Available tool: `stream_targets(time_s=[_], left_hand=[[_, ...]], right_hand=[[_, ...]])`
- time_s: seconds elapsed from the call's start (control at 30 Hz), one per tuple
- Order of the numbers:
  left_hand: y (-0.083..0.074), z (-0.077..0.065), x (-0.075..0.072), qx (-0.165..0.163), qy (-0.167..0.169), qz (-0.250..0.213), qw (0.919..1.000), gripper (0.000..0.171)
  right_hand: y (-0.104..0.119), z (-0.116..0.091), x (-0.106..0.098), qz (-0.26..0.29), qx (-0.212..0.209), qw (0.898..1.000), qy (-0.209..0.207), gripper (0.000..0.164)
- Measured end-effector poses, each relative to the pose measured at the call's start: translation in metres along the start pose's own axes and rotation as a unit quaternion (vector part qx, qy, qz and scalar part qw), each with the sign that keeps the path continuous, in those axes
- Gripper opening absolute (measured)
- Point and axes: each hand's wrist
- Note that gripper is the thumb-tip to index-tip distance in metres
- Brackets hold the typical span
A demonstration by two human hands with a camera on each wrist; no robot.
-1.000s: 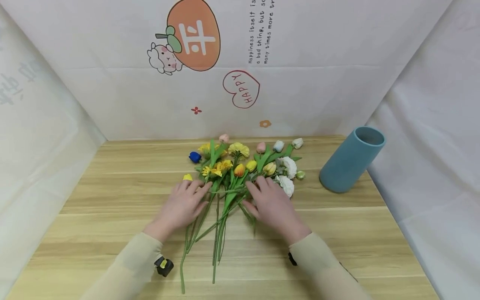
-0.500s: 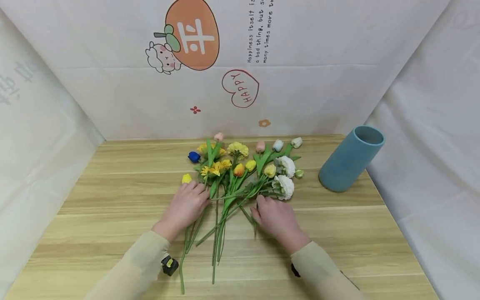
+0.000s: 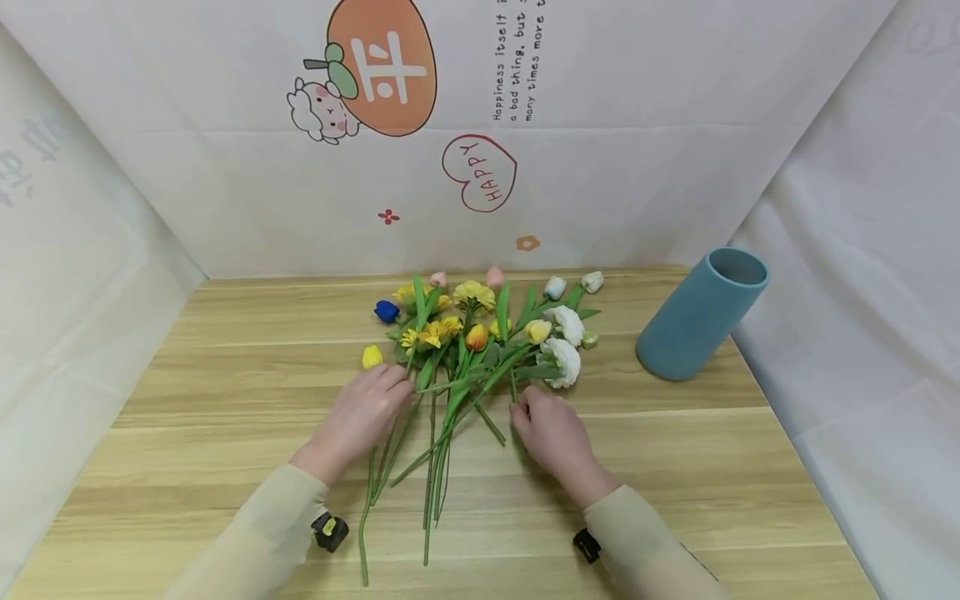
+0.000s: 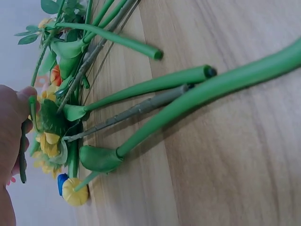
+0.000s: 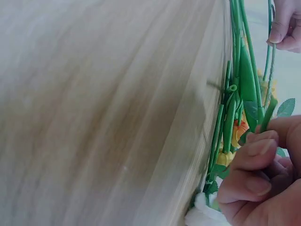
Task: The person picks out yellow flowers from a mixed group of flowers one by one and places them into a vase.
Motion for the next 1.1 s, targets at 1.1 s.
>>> stream_targets(time_s=[1.1], left_hand=[[-0.0093, -0.0040, -0.0085, -0.177, -0.073, -0.194, 0.9621, 0.006]], right_hand=[[0.0090, 0.0018, -0.0102, 0.081, -0.053, 0.993, -0.069, 0.016]])
Point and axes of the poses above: each hand's wrist, its own z-axis towards the middle knuckle, its own x-axis out of the palm, y = z × x, and after that the axes turned 7 degrees about x, right-handed
